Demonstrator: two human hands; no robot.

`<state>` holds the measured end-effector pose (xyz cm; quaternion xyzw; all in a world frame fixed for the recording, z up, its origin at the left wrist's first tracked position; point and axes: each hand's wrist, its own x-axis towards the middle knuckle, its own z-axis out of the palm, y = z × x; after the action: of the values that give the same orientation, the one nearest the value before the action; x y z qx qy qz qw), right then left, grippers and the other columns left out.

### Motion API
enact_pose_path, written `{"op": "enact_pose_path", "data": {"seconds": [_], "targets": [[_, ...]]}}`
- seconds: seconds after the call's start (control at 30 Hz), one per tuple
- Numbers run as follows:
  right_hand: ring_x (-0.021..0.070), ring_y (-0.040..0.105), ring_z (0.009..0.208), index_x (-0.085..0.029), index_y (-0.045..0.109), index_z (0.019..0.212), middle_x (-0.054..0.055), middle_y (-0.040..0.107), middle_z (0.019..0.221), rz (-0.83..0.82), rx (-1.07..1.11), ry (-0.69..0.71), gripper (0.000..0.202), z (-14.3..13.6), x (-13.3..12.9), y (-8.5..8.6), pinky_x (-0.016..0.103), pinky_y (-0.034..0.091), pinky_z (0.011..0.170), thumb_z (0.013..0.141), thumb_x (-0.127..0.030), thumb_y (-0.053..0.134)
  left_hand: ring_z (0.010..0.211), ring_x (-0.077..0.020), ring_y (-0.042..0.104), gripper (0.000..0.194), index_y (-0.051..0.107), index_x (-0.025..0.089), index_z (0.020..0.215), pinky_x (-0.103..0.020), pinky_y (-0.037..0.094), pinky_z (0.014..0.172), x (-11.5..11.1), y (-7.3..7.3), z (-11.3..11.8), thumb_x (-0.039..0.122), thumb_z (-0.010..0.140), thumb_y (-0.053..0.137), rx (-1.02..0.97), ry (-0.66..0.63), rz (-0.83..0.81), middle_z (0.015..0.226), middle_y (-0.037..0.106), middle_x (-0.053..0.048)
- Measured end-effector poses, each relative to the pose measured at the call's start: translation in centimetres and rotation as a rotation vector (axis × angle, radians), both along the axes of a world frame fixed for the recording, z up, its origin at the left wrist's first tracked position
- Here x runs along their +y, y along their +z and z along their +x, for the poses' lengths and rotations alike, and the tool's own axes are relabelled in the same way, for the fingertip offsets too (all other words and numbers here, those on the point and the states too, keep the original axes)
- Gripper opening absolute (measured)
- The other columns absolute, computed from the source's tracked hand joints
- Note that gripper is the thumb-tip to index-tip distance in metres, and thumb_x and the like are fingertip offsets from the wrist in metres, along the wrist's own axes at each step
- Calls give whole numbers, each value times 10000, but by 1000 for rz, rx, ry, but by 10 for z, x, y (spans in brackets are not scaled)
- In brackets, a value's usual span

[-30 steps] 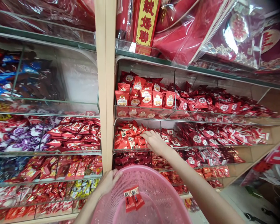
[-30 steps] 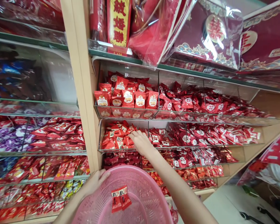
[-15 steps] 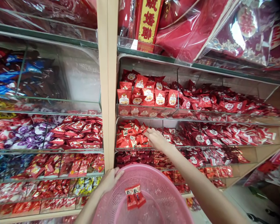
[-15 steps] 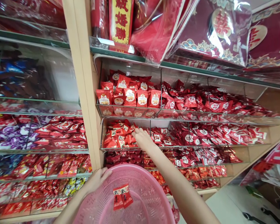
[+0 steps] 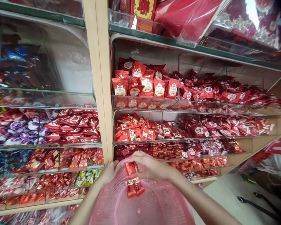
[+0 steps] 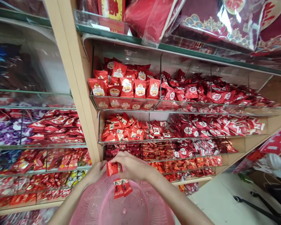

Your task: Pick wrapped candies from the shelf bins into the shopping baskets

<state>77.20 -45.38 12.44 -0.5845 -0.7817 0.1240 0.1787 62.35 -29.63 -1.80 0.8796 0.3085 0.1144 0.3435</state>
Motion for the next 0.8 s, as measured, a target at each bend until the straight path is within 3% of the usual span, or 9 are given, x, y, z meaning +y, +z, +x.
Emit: {"op": "enact_pose_path", "data": {"seconds": [0.13,0.23,0.37,0.53,0.8], "targets": [[183,477,944,-169,556,971,56,546,986,-19,-330,-54,270,2,8,-80,323,389,817,746,-48,467,566,-116,468,448,428,184,626,-206,304,553,1,-3,1,557,805,258,-27,-16,49,565,485,35],[187,469,921,-164,570,920,57,560,947,57,-470,-7,197,2,11,-115,322,390,798,794,-81,442,554,-110,451,446,417,185,618,-199,297,542,3,-5,1,554,807,253,-13,-24,59,553,459,42],[180,464,916,-193,591,860,36,566,912,130,-491,79,139,-2,11,-129,312,380,805,821,-161,462,569,-113,457,432,418,187,623,-198,299,549,3,-5,1,540,811,257,-3,-24,79,570,474,36],[176,456,942,-239,599,833,13,562,943,166,-447,40,163,-5,13,-141,315,386,815,831,-176,448,601,-125,480,407,423,190,635,-202,306,555,3,-5,1,516,817,261,3,-30,77,600,500,24],[164,459,989,-205,562,919,22,531,1063,186,-576,113,128,-3,16,-156,293,405,840,828,-198,472,604,-129,492,407,432,190,637,-205,305,559,2,-4,1,515,818,268,-2,-29,75,595,499,26]]}}
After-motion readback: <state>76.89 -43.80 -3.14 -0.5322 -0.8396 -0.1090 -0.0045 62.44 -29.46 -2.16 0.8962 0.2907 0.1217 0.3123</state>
